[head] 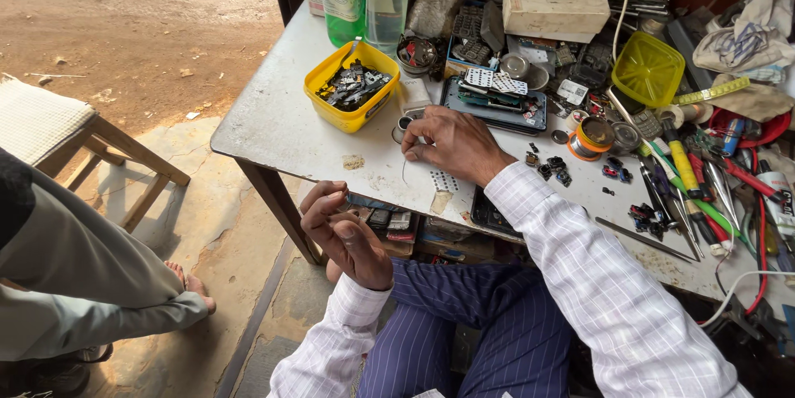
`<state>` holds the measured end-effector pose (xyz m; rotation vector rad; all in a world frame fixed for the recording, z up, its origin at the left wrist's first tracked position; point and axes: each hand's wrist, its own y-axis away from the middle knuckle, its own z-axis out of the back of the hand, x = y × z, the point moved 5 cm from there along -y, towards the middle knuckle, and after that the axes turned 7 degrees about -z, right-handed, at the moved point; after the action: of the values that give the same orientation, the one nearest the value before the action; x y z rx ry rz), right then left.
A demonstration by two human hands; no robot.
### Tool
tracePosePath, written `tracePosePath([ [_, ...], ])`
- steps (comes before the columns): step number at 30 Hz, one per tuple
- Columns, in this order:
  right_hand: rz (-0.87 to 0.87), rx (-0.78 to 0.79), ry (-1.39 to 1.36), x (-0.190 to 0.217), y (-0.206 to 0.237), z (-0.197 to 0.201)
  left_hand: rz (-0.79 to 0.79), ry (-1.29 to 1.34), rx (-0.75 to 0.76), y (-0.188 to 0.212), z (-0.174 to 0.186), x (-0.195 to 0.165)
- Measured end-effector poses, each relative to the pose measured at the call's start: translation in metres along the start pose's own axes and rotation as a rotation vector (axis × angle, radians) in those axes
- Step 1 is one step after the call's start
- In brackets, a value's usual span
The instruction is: The person handles small electronic components on a cluttered workbench, repeatedly picking up, inspecting, and placing down parts near a disassembled smartphone. The person uses a small metal cup to hold or transfer components and moves items between the work surface and a yellow container.
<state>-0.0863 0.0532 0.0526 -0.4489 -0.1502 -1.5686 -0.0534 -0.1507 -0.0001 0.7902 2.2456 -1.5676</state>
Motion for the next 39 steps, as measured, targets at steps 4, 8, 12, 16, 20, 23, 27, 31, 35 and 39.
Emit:
tracePosePath([
  [4, -0.001, -0.028, 0.067, 0.020, 0.017, -0.001, -0.005, -0.047, 0.017, -0.010, 0.016, -0.010],
  [8, -0.136, 0.092, 0.147, 0.036, 0.018, -0.009, 0.019, -0.052, 0.043, -0.024, 0.034, -0.020],
  [12, -0.120, 0.102, 0.210, 0.053, 0.012, -0.011, 0.113, -0.351, 0.394, -0.039, 0.034, -0.024],
  [16, -0.127, 0.092, 0.173, 0.061, 0.014, -0.015, 0.045, -0.614, 0.597, -0.054, 0.029, -0.022],
  [20, -0.108, 0.034, 0.074, 0.056, 0.018, -0.008, 0.023, -0.761, 0.746, -0.065, 0.017, -0.012],
  [23, -0.130, 0.013, 0.051, 0.045, 0.023, 0.003, 0.021, -0.802, 0.774, -0.064, -0.004, -0.006],
  [27, -0.128, -0.127, -0.032, 0.036, 0.031, 0.030, 0.049, -0.813, 0.867, -0.050, -0.041, 0.010],
  [31, -0.082, -0.217, -0.174, 0.032, 0.044, 0.072, 0.185, -0.888, 1.030, -0.040, -0.076, 0.044],
  [35, -0.063, -0.204, -0.246, 0.025, 0.099, 0.108, 0.108, -0.900, 1.114, -0.028, -0.107, 0.057],
  [39, -0.007, -0.110, -0.393, 0.023, 0.191, 0.095, 0.008, -0.928, 1.049, -0.017, -0.126, 0.037],
])
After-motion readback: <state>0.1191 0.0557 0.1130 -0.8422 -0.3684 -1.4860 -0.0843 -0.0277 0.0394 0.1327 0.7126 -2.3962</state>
